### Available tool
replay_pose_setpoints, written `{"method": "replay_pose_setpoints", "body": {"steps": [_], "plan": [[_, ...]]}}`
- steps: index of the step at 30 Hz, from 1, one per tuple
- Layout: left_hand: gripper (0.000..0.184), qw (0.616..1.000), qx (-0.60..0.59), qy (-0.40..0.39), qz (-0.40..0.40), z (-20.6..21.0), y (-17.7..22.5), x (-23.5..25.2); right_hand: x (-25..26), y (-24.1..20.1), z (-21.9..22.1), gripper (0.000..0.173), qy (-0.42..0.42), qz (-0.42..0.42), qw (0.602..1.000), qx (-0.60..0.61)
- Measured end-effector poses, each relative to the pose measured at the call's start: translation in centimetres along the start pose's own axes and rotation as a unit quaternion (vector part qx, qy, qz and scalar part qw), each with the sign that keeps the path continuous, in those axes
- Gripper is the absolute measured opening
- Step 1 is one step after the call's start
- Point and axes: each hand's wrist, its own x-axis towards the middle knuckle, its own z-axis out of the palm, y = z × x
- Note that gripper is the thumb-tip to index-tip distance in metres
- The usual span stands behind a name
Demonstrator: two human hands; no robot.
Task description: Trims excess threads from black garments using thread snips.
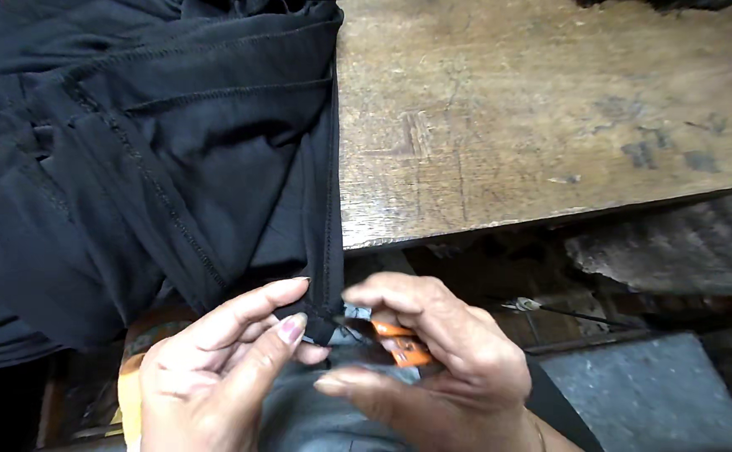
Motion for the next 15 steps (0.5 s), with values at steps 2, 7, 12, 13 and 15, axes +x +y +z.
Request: {"method": "replay_pose_setpoints", "body": {"steps": [2, 7, 12, 13, 15], "plan": [[0.034, 0.998, 0.042, -0.034, 0.043, -0.16, -0.14, -0.01, 0.62, 0.09, 0.01, 0.033, 0.006, -0.016, 0.999, -0.038], [0.026, 0.997, 0.041, -0.033, 0.056, -0.27, -0.43, 0.04, 0.99, 0.13, -0.16, 0.009, 0.004, -0.073, 0.990, -0.119], [0.021, 1.000, -0.004, 0.006, 0.014, -0.07, -0.14, 0.17, 0.55, -0.01, -0.18, 0.014, -0.036, -0.066, 0.986, -0.146], [0.021, 1.000, -0.022, 0.009, 0.005, 0.01, -0.08, 0.20, 0.39, -0.11, 0.03, 0.014, -0.054, -0.067, 0.988, -0.130], [0.021, 0.998, -0.059, 0.014, -0.028, 0.10, 0.02, 0.35, 0.06, -0.28, 0.57, 0.013, -0.094, -0.075, 0.988, -0.098]]}}
